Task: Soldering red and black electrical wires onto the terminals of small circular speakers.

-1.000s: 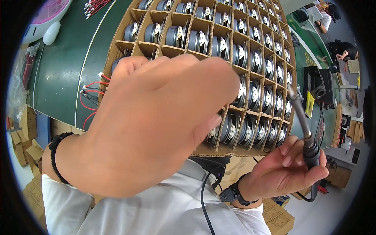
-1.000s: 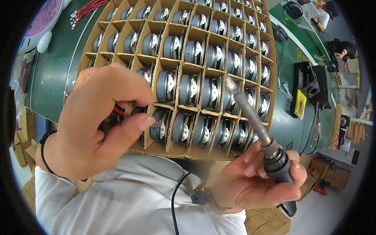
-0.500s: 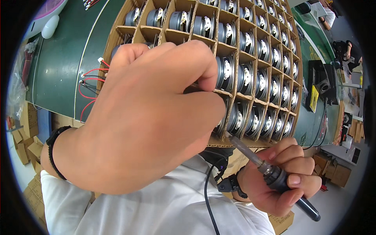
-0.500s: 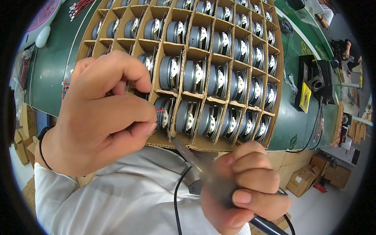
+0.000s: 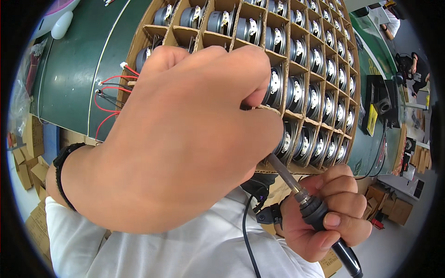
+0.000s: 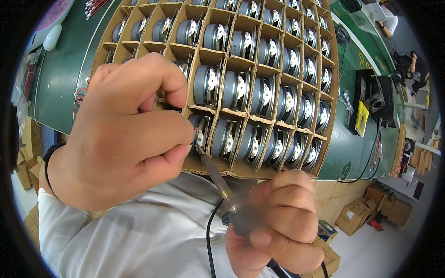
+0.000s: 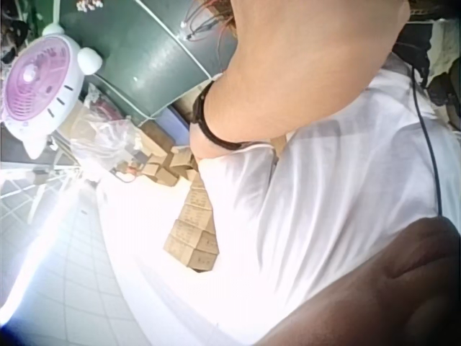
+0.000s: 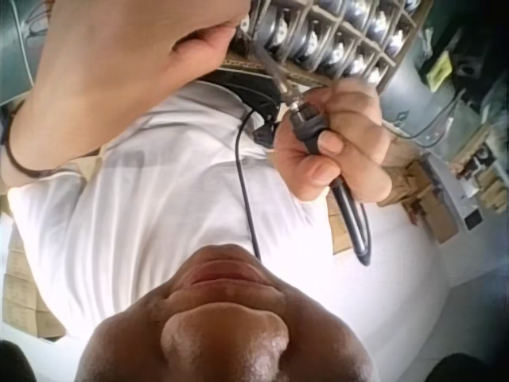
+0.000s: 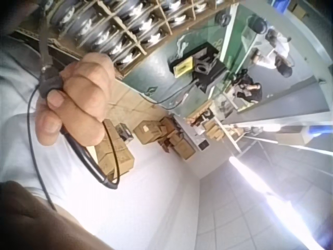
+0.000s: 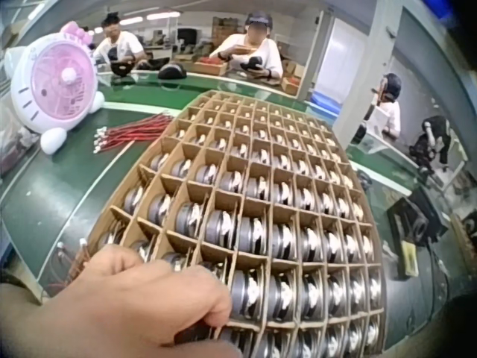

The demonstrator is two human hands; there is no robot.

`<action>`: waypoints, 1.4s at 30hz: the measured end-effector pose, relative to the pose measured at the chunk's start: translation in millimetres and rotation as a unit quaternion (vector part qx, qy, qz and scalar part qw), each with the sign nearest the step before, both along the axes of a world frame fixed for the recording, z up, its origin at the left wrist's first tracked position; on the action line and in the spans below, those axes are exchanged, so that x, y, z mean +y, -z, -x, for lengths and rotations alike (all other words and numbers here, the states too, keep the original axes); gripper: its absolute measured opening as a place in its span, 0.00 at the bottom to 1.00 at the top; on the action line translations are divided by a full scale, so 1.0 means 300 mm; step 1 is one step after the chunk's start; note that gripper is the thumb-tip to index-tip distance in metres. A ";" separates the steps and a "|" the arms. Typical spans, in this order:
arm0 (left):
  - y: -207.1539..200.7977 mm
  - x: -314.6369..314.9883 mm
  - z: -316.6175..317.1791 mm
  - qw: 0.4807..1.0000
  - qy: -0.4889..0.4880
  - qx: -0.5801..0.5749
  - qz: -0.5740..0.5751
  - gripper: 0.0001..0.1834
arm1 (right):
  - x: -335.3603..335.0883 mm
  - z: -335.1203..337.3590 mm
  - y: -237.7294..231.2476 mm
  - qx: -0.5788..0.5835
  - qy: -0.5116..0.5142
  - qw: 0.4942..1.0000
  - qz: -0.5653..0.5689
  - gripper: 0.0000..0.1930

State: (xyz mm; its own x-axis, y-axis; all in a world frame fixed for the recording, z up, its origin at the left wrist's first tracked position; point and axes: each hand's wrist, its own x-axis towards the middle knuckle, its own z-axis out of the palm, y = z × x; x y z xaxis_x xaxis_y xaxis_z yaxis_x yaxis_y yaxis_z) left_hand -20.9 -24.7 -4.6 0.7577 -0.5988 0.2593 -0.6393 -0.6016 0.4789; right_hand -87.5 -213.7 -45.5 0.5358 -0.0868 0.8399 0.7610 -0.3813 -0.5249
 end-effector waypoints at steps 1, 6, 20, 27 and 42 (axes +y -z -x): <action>-0.003 -0.002 0.000 1.000 0.000 0.000 -0.005 0.11 | -0.001 0.001 0.000 0.001 0.002 1.000 0.003 0.16; -0.013 -0.006 -0.003 1.000 0.002 0.011 -0.016 0.10 | 0.010 0.004 0.014 -0.011 0.013 1.000 -0.013 0.17; -0.012 -0.004 -0.001 0.999 -0.001 0.019 -0.027 0.10 | 0.002 -0.010 0.024 -0.039 -0.011 0.999 -0.015 0.16; -0.020 -0.006 -0.008 0.999 0.005 0.024 -0.028 0.10 | 0.002 -0.008 0.021 -0.036 -0.014 0.999 -0.021 0.15; -0.015 -0.006 -0.003 1.000 0.005 0.017 -0.026 0.11 | 0.005 -0.022 0.011 -0.027 -0.024 0.991 -0.129 0.11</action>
State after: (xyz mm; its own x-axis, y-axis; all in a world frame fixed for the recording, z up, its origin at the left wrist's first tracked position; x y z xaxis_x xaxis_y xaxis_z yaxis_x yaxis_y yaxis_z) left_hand -19.9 -26.6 0.0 0.7594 -0.6186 0.2019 -0.6295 -0.6200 0.4682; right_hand -81.0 -212.3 -48.8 0.4995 -0.2777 0.8206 0.8048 -0.2016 -0.5582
